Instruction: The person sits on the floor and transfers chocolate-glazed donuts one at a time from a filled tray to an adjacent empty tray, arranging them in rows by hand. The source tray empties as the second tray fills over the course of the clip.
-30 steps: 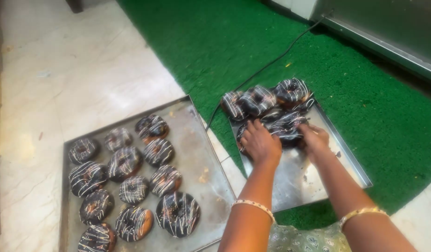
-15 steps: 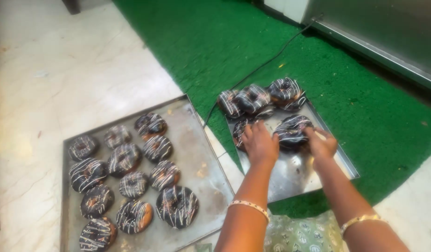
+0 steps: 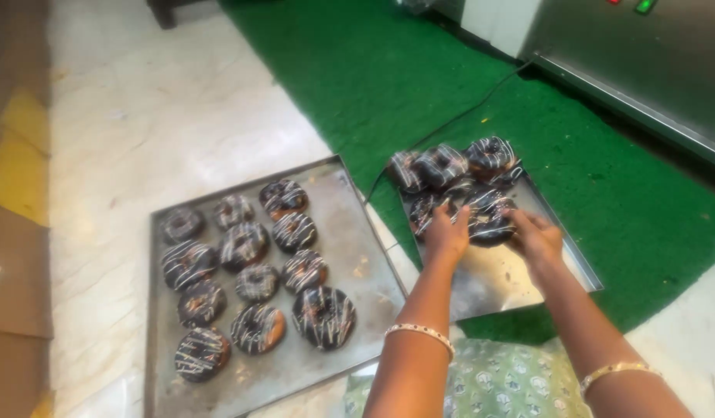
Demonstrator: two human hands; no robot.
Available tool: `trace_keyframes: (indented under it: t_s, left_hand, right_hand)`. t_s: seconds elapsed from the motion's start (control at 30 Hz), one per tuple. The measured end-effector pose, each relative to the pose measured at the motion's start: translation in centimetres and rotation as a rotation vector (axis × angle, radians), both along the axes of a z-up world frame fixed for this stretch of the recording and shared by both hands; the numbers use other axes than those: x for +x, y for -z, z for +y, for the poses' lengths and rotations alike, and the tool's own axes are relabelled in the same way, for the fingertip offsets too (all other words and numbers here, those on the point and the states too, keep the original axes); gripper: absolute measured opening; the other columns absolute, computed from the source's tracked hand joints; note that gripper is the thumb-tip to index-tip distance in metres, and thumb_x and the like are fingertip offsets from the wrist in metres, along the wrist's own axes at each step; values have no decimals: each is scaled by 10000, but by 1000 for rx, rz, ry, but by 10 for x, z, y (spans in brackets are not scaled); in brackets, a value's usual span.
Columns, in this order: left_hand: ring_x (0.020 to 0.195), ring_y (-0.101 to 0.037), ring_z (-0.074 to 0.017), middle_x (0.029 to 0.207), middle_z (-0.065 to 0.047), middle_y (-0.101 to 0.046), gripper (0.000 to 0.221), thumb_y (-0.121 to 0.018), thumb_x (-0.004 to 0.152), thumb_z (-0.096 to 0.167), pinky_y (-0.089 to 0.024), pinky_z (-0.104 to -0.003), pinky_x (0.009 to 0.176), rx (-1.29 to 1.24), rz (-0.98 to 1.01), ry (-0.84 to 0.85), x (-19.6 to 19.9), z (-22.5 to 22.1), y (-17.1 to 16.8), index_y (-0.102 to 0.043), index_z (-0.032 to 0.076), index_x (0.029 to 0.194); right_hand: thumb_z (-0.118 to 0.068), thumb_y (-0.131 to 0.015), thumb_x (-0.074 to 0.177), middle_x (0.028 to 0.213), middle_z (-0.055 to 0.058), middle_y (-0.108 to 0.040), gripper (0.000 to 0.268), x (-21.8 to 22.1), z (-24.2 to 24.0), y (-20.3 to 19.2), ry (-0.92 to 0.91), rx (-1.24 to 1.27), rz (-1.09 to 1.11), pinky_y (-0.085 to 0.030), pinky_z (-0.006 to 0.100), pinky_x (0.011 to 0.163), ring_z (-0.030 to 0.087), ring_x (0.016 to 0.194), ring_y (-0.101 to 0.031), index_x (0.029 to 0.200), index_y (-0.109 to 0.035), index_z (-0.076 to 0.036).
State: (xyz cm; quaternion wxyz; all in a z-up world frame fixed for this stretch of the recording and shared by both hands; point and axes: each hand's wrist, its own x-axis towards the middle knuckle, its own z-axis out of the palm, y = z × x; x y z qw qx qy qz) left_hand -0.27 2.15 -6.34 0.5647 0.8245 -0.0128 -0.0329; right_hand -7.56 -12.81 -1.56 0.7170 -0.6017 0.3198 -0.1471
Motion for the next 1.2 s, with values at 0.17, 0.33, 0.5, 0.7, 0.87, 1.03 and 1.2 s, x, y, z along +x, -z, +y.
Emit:
trace_keyframes:
  t_s: [0.17, 0.33, 0.5, 0.7, 0.87, 1.03, 1.2]
  left_hand:
    - [1157, -663, -405, 1198, -251, -705, 566, -619, 935, 512, -501, -463, 1010, 15, 26, -48, 1, 51, -19, -684, 32, 1227]
    - [1126, -665, -392, 1167, -209, -716, 520, -618, 906, 515, -511, -471, 981, 63, 146, -136, 8, 105, -30, -717, 87, 1184]
    - [1139, -659, -399, 1170, -222, -706, 494, -643, 931, 495, -507, -469, 1002, 103, 219, -247, 31, 156, -6, -695, 92, 1212]
    - [1079, -703, -363, 1132, -175, -746, 383, -643, 878, 352, -535, -435, 958, 48, 156, -309, 53, 210, 18, -741, 118, 1165]
    - [1078, -716, -343, 1129, -190, -744, 395, -670, 887, 327, -540, -411, 951, -72, 114, -317, 82, 226, 45, -702, 74, 1189]
    - [1093, -693, -384, 1156, -234, -717, 442, -693, 868, 327, -537, -422, 951, -90, 51, -368, 110, 224, 58, -681, 66, 1224]
    - [1188, -635, -423, 1269, -275, -660, 619, -736, 855, 393, -490, -441, 1026, -114, 211, -392, 140, 227, 52, -562, 45, 1336]
  right_hand:
    - [-247, -766, 890, 1090, 96, -711, 374, 3, 50, -19, -110, 11, 13, -613, 310, 830, 194, 906, -720, 1176, -686, -19]
    - [-215, -778, 880, 1109, 93, -697, 425, 27, 91, -6, -231, 48, 4, -590, 318, 796, 196, 886, -708, 1232, -652, -13]
    - [-224, -746, 894, 1135, 99, -725, 554, 50, 137, 7, -458, 185, -14, -597, 344, 743, 215, 882, -713, 1376, -584, -4]
    - [-179, -695, 888, 1134, 102, -738, 612, 69, 193, 3, -391, 200, 104, -644, 373, 799, 233, 941, -749, 1451, -477, -85]
    - [-190, -732, 882, 1147, 88, -716, 610, 97, 219, 13, -336, 157, 112, -582, 354, 767, 207, 923, -698, 1447, -514, -121]
    - [-203, -764, 877, 1127, 78, -716, 583, 128, 238, 21, -271, 129, 104, -565, 331, 756, 180, 899, -689, 1415, -559, -111]
    - [-173, -746, 884, 1152, 98, -717, 608, 163, 252, 29, -295, 137, 109, -620, 330, 750, 204, 907, -704, 1441, -515, -93]
